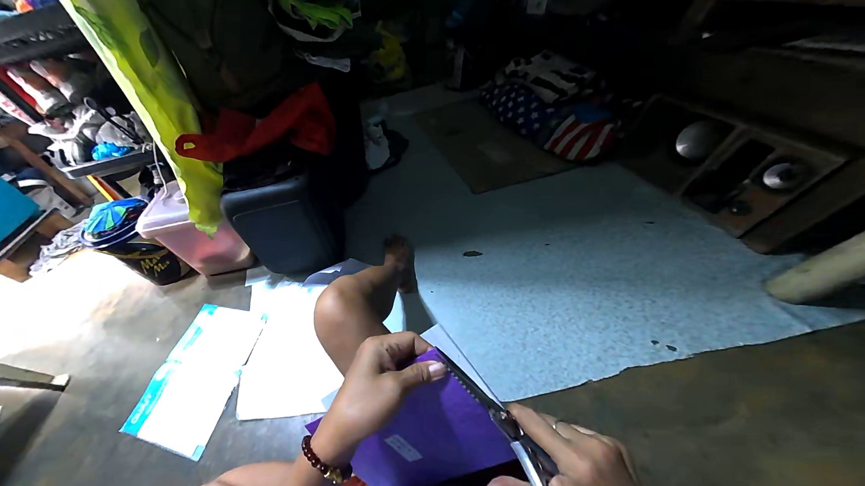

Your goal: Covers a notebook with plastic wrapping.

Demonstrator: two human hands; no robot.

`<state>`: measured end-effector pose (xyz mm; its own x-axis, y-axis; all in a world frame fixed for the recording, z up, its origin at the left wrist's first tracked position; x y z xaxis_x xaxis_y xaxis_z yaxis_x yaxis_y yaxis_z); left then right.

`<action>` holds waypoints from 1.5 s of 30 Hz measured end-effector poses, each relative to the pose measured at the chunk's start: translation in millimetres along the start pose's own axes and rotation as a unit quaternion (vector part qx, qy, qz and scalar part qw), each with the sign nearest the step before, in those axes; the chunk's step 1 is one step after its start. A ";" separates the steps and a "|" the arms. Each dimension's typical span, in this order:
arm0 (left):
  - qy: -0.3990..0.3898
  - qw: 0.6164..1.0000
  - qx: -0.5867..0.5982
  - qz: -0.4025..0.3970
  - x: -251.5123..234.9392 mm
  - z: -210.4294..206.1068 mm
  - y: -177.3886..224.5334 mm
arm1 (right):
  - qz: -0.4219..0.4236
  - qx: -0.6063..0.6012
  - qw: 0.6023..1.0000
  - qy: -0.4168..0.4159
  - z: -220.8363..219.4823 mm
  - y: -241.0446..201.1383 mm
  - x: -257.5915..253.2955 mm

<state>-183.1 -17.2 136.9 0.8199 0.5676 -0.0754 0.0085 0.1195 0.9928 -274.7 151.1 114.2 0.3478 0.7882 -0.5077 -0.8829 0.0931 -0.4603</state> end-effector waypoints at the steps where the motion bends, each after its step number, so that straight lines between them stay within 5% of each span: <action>1: 0.001 1.000 -0.003 0.000 0.0 0.0 0.0 | -0.001 0.002 1.000 -0.001 0.2 -0.6 0.1; 31: -0.002 1.000 0.003 -0.007 -2.4 -1.1 -1.3 | 0.009 -0.009 1.000 -0.003 -1.0 -1.8 2.3; 37: -0.014 1.000 0.012 -0.002 -2.1 -2.0 -2.1 | -0.068 -0.143 0.986 -0.044 -6.0 22.1 0.5; 45: -0.030 0.999 -0.001 -0.036 -2.9 -5.8 2.7 | -0.133 -0.278 0.948 0.079 -7.8 55.8 -18.0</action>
<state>-188.8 -13.7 139.3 0.8495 0.5082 -0.1416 0.0685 0.1600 0.9847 -327.7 137.4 92.0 0.6173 0.6760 -0.4023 -0.4692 -0.0940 -0.8781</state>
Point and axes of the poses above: each hand's wrist, its own x-axis away from the middle knuckle, its own z-axis out of the back of the hand, y = z × x, the point moved 9 cm from there along -x, towards the middle knuckle, and after that the axes turned 4 degrees about y, right-handed, at the moved point
